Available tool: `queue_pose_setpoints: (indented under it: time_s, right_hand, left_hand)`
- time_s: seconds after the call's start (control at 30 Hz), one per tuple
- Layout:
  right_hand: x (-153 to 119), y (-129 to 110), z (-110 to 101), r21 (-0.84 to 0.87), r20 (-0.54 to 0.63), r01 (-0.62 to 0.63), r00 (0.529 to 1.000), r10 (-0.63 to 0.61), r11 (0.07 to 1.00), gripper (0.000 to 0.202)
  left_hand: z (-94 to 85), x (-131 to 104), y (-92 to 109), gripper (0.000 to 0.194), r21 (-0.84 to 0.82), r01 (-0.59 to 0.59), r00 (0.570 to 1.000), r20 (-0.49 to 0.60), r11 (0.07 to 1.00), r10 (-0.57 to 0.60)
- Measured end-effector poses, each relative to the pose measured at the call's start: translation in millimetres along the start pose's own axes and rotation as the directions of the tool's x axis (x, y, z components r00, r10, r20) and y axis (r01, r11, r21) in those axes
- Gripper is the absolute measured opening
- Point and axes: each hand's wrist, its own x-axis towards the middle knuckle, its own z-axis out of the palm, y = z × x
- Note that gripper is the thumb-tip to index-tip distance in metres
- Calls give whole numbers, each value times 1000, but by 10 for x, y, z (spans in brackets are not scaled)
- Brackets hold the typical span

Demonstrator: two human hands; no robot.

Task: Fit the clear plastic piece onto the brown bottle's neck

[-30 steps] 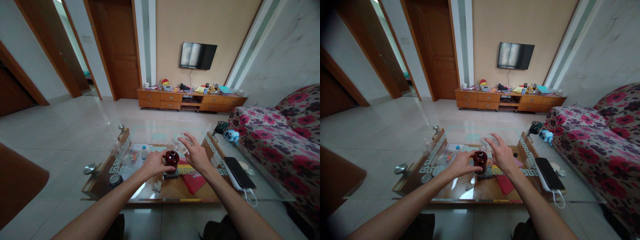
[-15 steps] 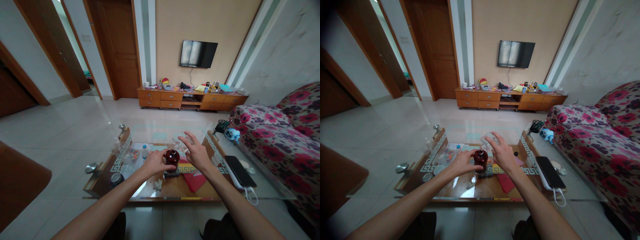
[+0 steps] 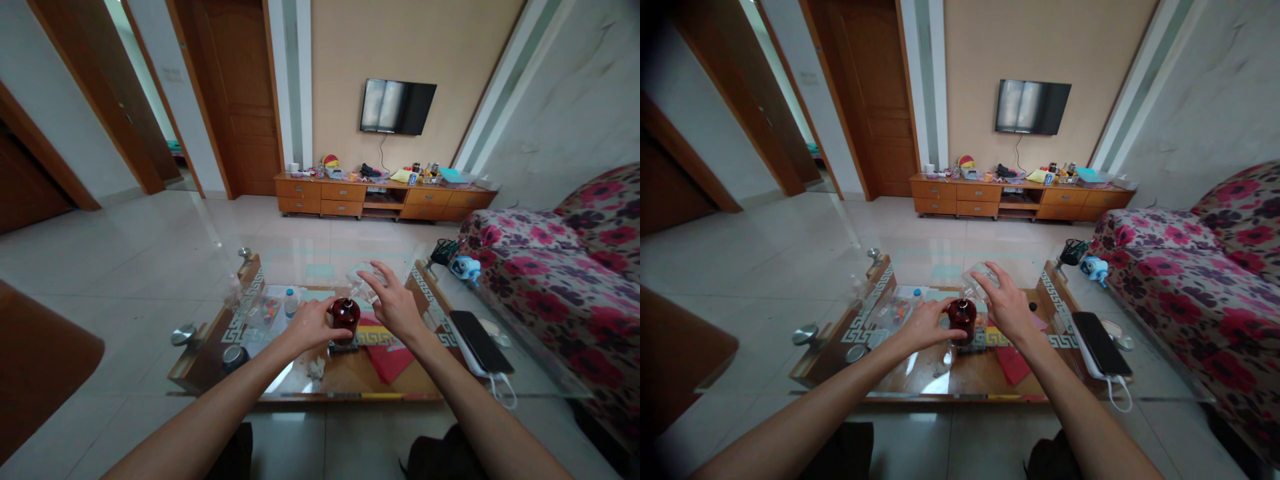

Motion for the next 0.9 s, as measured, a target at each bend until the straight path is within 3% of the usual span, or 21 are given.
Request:
queue_pose_setpoints:
  time_s: [0.27, 0.67, 0.9]
  right_hand:
    - [-13, 24, 18, 18, 1, 5, 1000, -5, 1000, 91]
    - [7, 1, -12, -35, 17, 24, 1000, -24, 999, 83]
    - [-3, 13, 14, -70, 7, 41, 999, -40, 997, 89]
  left_hand:
    - [9, -6, 0, 87, -1, -11, 1000, -14, 1000, 11]
    - [-6, -12, 13, 84, -24, -21, 1000, -18, 999, 20]
    - [-4, -18, 18, 84, -34, -28, 999, -35, 999, 26]
